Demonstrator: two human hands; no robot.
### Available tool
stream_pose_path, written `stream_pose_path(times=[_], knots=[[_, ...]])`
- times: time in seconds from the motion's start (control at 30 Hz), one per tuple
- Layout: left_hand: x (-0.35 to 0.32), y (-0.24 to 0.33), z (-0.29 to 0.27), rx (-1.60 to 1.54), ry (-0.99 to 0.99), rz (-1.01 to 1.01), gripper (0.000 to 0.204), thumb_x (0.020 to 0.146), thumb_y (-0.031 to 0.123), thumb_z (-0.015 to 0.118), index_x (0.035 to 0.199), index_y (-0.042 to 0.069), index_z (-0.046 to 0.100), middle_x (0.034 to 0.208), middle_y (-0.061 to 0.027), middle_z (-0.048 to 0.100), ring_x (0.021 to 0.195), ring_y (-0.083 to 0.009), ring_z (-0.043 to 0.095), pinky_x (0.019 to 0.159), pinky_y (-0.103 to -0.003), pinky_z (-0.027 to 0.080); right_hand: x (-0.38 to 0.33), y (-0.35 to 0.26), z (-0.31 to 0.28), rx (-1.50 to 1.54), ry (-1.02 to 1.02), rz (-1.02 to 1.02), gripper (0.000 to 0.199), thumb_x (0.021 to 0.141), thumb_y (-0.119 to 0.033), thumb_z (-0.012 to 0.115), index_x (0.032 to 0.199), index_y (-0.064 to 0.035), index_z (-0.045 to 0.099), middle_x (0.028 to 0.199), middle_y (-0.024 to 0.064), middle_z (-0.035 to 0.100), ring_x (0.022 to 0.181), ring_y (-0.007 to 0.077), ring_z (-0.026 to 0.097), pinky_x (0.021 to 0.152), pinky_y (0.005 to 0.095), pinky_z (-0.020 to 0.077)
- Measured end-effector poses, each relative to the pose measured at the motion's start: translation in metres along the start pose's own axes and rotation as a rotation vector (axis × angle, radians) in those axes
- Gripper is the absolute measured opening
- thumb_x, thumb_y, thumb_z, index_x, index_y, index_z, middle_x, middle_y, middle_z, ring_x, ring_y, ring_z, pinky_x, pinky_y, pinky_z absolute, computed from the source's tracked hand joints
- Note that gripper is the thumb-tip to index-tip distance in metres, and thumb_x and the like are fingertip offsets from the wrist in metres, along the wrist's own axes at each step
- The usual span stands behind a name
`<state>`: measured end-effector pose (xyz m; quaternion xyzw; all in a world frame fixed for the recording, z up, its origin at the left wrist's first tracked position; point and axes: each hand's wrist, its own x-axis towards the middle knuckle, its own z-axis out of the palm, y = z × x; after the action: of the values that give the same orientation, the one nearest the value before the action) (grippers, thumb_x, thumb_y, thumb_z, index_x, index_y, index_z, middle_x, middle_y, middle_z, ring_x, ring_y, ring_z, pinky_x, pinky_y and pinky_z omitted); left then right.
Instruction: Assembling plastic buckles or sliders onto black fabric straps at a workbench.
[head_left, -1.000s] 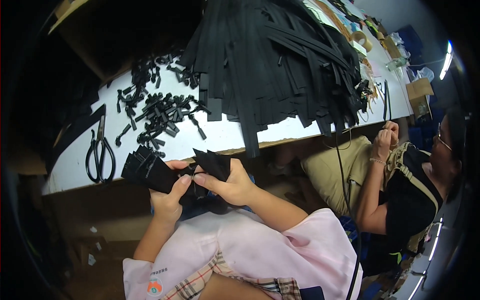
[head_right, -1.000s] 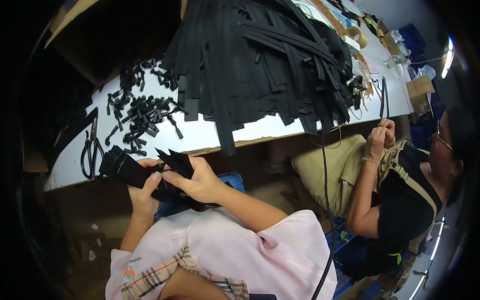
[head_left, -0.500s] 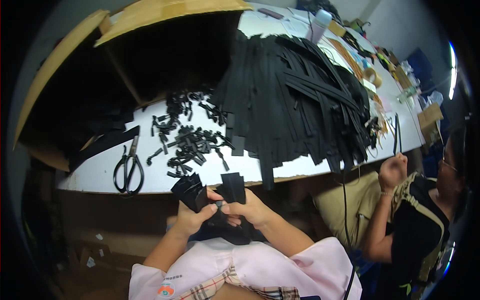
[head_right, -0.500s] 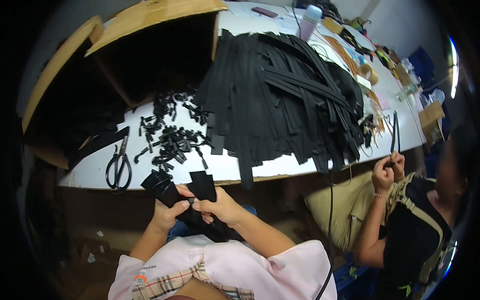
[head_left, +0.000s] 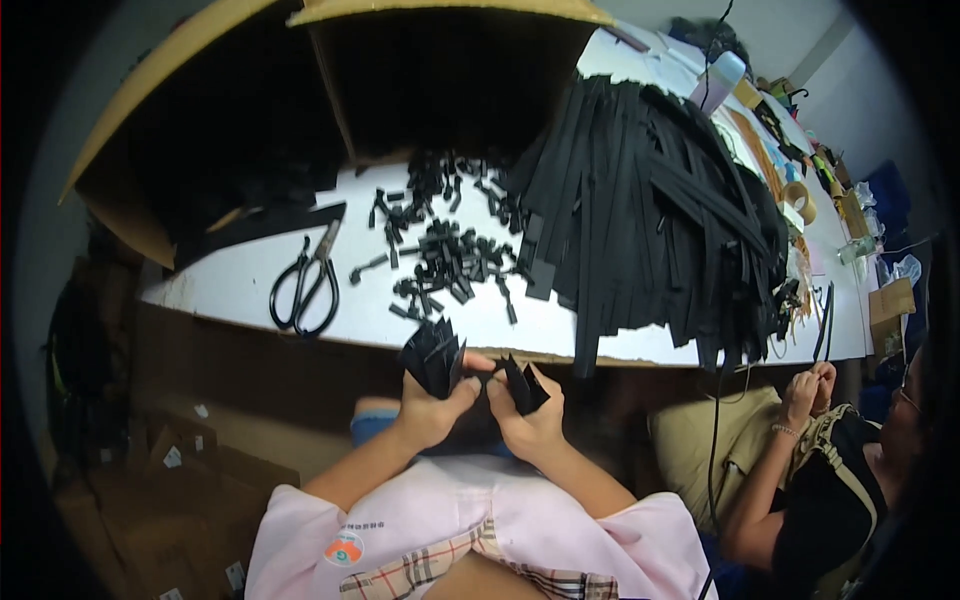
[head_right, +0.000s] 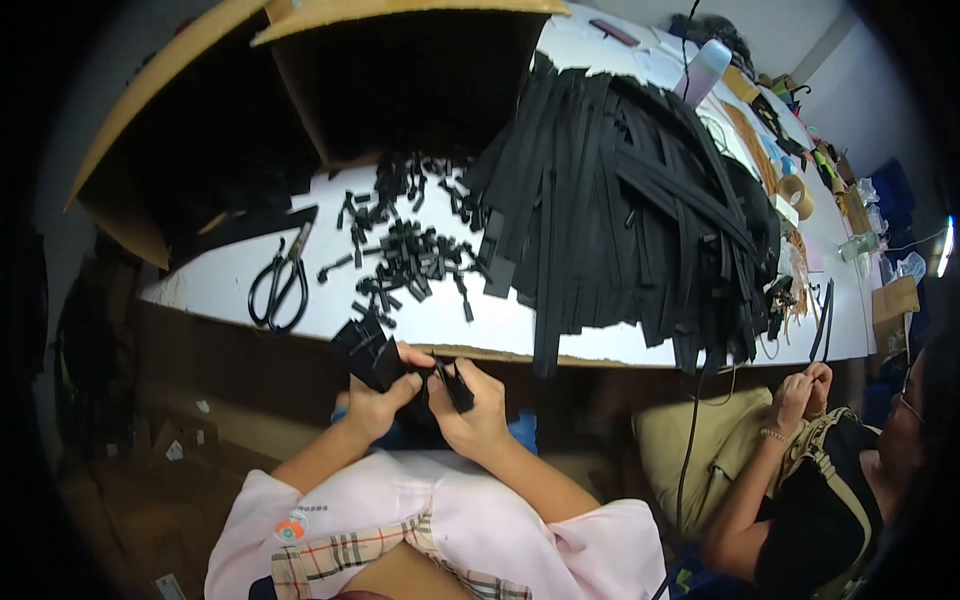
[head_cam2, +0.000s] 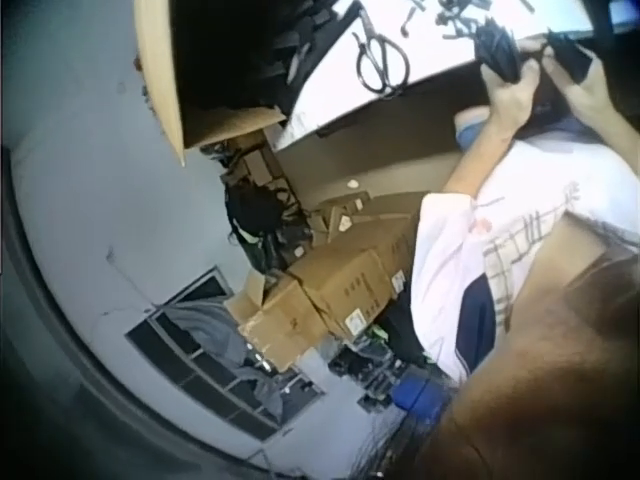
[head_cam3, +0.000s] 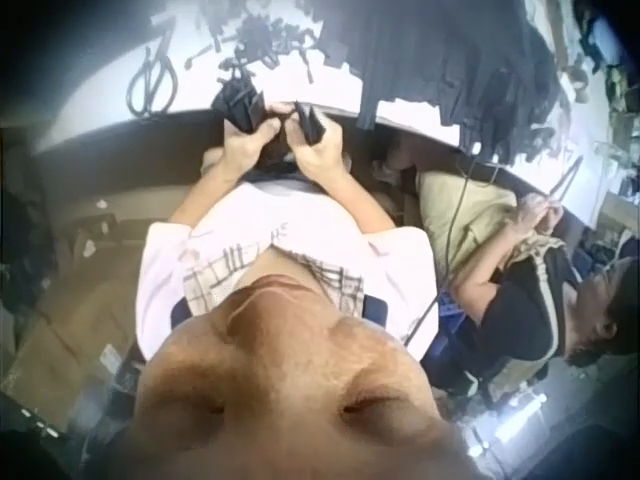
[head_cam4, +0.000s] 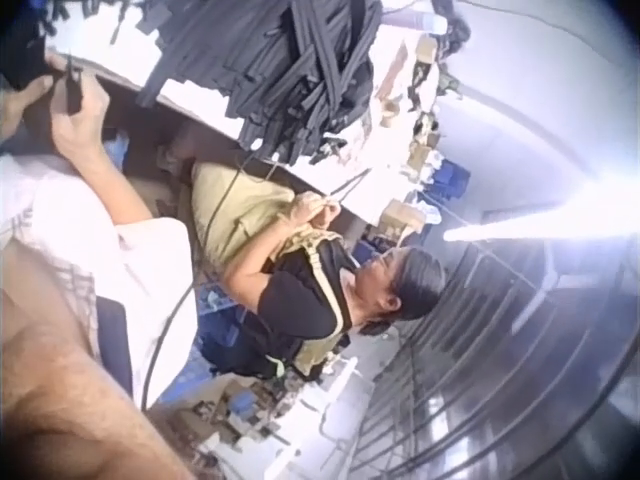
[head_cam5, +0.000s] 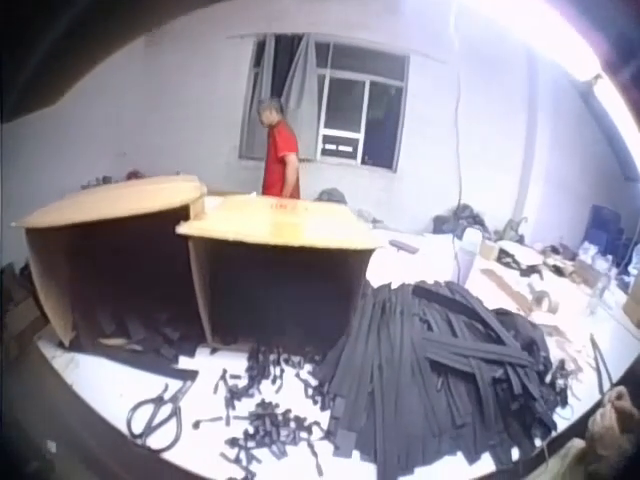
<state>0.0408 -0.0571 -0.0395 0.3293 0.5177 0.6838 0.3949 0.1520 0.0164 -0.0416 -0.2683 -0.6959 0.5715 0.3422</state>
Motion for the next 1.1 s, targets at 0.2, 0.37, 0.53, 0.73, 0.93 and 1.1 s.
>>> stream_pose_path(times=[0.2,0.37,0.53,0.73,0.93,1.1], knots=[[0.001,0.016,-0.004,-0.02,-0.08,-0.07,0.023,0.075,0.008,0.058,0.096,0.0,0.052,0.089,-0.0042,0.053,0.079,-0.0092,0.049,0.072,-0.023,0.04,0.005,-0.015,-0.007,0.264,-0.184,0.342,0.014,0.079,-0.014,0.055,0.08,-0.0007,0.054,0.06,-0.0003,0.05,0.05,0.0077,0.044,0.046,0.0211,0.0362],[-0.003,0.01,-0.007,0.137,-0.116,-0.076,0.029,0.073,0.012,0.063,0.097,0.0,0.052,0.087,-0.0041,0.052,0.078,-0.0094,0.047,0.071,-0.023,0.038,0.005,-0.021,-0.011,0.509,-0.157,0.538,0.023,0.077,-0.023,0.06,0.084,-0.0012,0.054,0.063,0.001,0.052,0.047,0.0059,0.044,0.04,0.0182,0.0362],[-0.006,0.015,0.0,0.111,-0.126,0.027,0.025,0.075,0.014,0.061,0.095,-0.001,0.053,0.082,-0.0047,0.052,0.075,-0.0107,0.048,0.068,-0.023,0.039,-0.003,-0.024,-0.012,0.387,-0.113,0.497,0.021,0.076,-0.021,0.061,0.075,-0.0019,0.054,0.064,0.0017,0.051,0.047,0.0075,0.044,0.042,0.0199,0.0356],[-0.011,0.015,0.001,0.071,-0.005,-0.017,0.016,0.08,0.015,0.056,0.085,0.001,0.053,0.075,-0.0041,0.051,0.069,-0.0105,0.047,0.064,-0.022,0.039,0.001,-0.014,-0.01,0.005,-0.072,-0.283,0.017,0.065,-0.003,0.067,0.074,0.0012,0.052,0.06,0.0067,0.05,0.045,0.0123,0.044,0.042,0.0215,0.0343],[-0.004,0.023,0.009,0.214,0.146,0.234,0.012,0.081,0.011,0.051,0.073,0.005,0.047,0.068,-0.0001,0.047,0.061,-0.0083,0.042,0.055,-0.021,0.035,0.018,-0.028,-0.014,0.162,-0.476,0.042,0.019,0.07,-0.011,0.064,0.072,0.0023,0.052,0.062,0.009,0.054,0.056,0.0117,0.049,0.054,0.0243,0.0413],[0.012,0.011,-0.021,0.038,0.325,0.021,0.008,0.081,0.009,0.051,0.085,0.002,0.05,0.062,-0.0018,0.045,0.051,-0.0049,0.037,0.047,-0.017,0.03,0.013,-0.017,-0.019,0.153,-0.773,0.286,0.036,0.07,-0.026,0.067,0.085,0.004,0.054,0.075,0.0104,0.058,0.071,0.0152,0.053,0.067,0.0263,0.0434]])
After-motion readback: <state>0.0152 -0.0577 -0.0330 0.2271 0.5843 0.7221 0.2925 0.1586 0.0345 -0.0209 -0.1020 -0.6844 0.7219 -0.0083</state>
